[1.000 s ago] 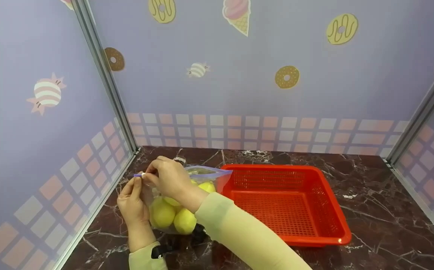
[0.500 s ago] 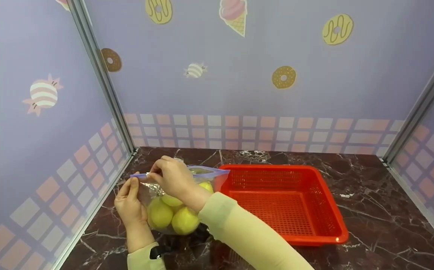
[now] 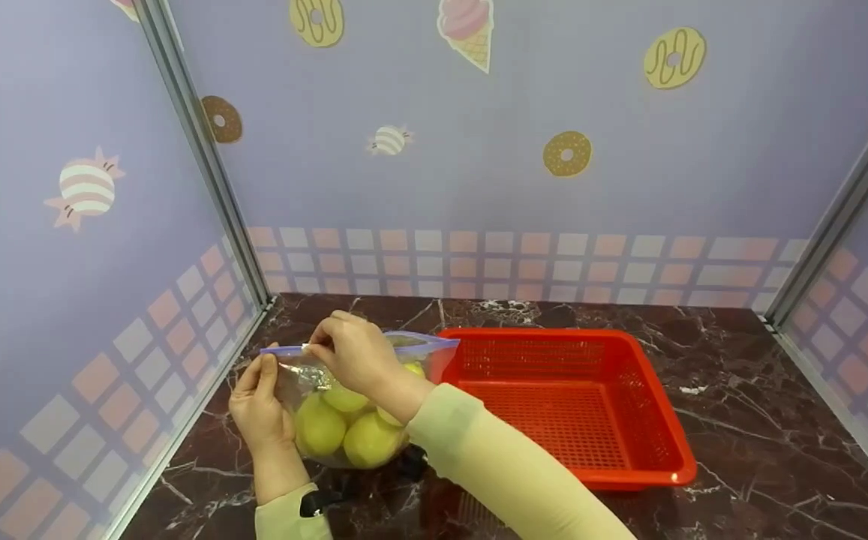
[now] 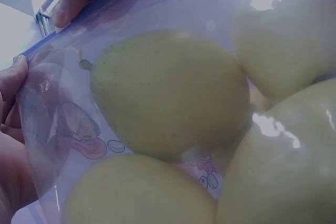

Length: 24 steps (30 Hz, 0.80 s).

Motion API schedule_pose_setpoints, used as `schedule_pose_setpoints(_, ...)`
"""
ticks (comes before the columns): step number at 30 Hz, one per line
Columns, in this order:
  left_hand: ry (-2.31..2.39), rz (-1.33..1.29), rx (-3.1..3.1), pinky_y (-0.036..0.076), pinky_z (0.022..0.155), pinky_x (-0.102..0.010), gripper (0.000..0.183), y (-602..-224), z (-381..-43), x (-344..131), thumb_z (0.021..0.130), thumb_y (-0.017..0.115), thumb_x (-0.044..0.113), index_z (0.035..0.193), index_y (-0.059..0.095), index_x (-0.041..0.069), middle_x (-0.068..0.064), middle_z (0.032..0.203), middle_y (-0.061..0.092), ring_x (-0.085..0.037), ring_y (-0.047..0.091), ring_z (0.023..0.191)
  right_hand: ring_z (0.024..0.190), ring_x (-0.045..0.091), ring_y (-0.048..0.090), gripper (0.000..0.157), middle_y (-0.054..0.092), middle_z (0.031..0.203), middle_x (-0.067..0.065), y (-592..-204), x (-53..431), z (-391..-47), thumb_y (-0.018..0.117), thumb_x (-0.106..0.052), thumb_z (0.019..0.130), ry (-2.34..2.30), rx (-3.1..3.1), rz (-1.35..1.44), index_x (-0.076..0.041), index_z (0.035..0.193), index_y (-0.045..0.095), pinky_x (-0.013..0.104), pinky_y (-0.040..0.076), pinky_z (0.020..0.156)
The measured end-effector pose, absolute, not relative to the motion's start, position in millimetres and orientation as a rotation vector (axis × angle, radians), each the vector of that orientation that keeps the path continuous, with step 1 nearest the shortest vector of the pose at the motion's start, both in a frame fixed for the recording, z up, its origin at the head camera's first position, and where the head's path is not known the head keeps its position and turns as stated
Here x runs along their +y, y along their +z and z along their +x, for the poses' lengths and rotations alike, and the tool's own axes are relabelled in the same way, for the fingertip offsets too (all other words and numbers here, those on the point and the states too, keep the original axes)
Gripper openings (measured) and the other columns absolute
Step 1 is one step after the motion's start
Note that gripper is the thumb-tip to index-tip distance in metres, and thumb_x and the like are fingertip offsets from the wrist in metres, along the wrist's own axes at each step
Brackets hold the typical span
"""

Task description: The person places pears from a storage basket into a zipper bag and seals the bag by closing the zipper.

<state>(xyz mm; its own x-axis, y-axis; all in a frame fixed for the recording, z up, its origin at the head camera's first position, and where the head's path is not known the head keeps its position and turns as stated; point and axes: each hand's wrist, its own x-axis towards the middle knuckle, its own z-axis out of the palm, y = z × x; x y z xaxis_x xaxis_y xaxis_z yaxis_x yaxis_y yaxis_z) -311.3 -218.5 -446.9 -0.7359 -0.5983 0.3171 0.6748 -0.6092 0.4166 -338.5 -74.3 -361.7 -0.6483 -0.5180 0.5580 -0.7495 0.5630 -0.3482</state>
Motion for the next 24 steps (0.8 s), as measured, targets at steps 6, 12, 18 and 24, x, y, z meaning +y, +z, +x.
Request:
schedule_pose_setpoints(6, -2.314, -0.185, -0.678, 0.059, 0.072, -0.023, 0.007, -447.9, -311.6, -218.8, 0.089, 0.073, -0.001, 0.091, 0.08, -0.002, -0.009, 0.098, 0.081, -0.014, 0.074, 0.077, 0.087, 0.013, 0.069, 0.015, 0.072, 0.094, 0.0, -363.3, -67.8, -339.7, 0.073, -0.028, 0.096, 0.837, -2.419, 1.021, -0.013, 0.094, 0.075, 0.02, 0.054, 0.08)
schedule_pose_setpoints(12, -2.304, -0.215, -0.673, 0.059, 0.072, -0.022, 0.007, -448.9, -312.2, -219.8, 0.089, 0.073, -0.001, 0.09, 0.08, -0.001, -0.009, 0.098, 0.081, -0.014, 0.074, 0.077, 0.088, 0.014, 0.068, 0.015, 0.074, 0.094, -0.001, -364.8, -62.4, -340.3, 0.073, -0.028, 0.096, 0.82, -2.417, 1.005, -0.013, 0.095, 0.075, 0.022, 0.054, 0.081)
schedule_pose_setpoints(18, -2.322, -0.216, -0.639, 0.06, 0.074, -0.023, 0.007, -448.8, -311.5, -219.0, 0.088, 0.073, -0.002, 0.09, 0.08, -0.003, -0.011, 0.098, 0.08, -0.014, 0.075, 0.078, 0.089, 0.015, 0.068, 0.015, 0.074, 0.093, -0.001, -367.6, -56.9, -342.8, 0.074, -0.028, 0.096, 0.807, -2.403, 0.999, -0.013, 0.094, 0.075, 0.023, 0.055, 0.081)
schedule_pose_setpoints(24, -2.312, -0.207, -0.641, 0.06, 0.072, -0.023, 0.007, -447.7, -311.5, -218.9, 0.088, 0.073, -0.003, 0.09, 0.08, -0.002, -0.011, 0.098, 0.081, -0.015, 0.075, 0.075, 0.09, 0.016, 0.067, 0.016, 0.073, 0.093, -0.001, -369.2, -48.3, -346.1, 0.074, -0.029, 0.094, 0.826, -2.381, 1.009, -0.013, 0.092, 0.074, 0.024, 0.055, 0.083)
